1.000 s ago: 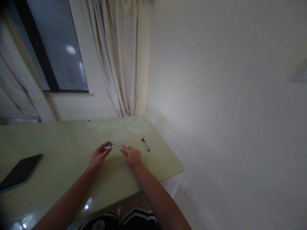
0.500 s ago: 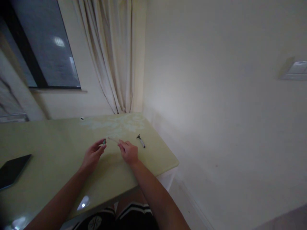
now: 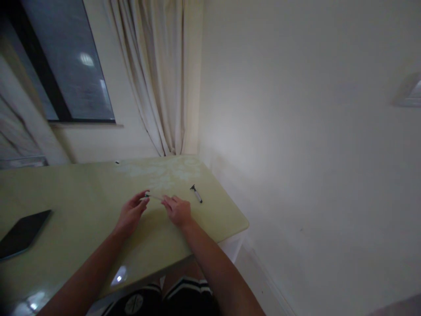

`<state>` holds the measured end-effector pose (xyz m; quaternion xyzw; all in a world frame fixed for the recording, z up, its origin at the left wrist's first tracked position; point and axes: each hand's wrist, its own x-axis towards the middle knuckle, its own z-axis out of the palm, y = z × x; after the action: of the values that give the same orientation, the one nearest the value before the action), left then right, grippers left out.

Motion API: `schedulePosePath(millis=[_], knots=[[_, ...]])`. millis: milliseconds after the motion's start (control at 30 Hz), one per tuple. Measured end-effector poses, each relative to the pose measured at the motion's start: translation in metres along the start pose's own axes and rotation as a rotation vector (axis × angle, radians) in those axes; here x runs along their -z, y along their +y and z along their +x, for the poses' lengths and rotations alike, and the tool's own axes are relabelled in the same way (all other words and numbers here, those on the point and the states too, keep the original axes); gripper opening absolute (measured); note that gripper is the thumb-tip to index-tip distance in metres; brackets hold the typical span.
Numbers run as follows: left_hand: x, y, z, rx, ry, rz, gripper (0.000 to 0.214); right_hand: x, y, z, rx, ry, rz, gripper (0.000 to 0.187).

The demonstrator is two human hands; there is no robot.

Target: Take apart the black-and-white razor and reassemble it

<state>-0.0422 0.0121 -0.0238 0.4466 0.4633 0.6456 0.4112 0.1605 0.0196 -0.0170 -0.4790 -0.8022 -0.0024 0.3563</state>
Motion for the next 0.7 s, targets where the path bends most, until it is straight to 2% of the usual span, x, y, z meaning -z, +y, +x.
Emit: schedulePosePath(millis=[100, 233, 333, 433, 567, 700], knots=[[-0.0011, 0.0018, -0.0009, -0.007, -0.012, 0.002, 0.07, 0.0026, 0.0004, 0.0004, -0.077, 0.052, -0.017, 0.04], [-0.0024, 0.004, -0.0022, -0.008, -0.002, 0.008, 0.069, 0.0048, 0.0, -0.0002, 0.012, 0.008, -0.013, 0.038], [-0.0028, 0.0049, -0.0028, -0.002, -0.006, 0.029, 0.069, 0.0044, -0.0009, -0.0002, -0.038, 0.005, -0.029, 0.039], [-0.0025, 0.0048, -0.0029, -0.004, -0.014, 0.039, 0.072, 0.0041, -0.0016, 0.0003, 0.008, -0.03, 0.017, 0.038], [-0.0012, 0.0048, -0.0024, 0.004, -0.007, 0.054, 0.073, 0.0022, -0.0029, -0.0007, -0.084, -0.016, 0.036, 0.037], [-0.0009, 0.0085, -0.0033, 0.01, -0.017, 0.097, 0.074, 0.0022, 0.0012, 0.0028, -0.019, -0.054, 0.087, 0.033]])
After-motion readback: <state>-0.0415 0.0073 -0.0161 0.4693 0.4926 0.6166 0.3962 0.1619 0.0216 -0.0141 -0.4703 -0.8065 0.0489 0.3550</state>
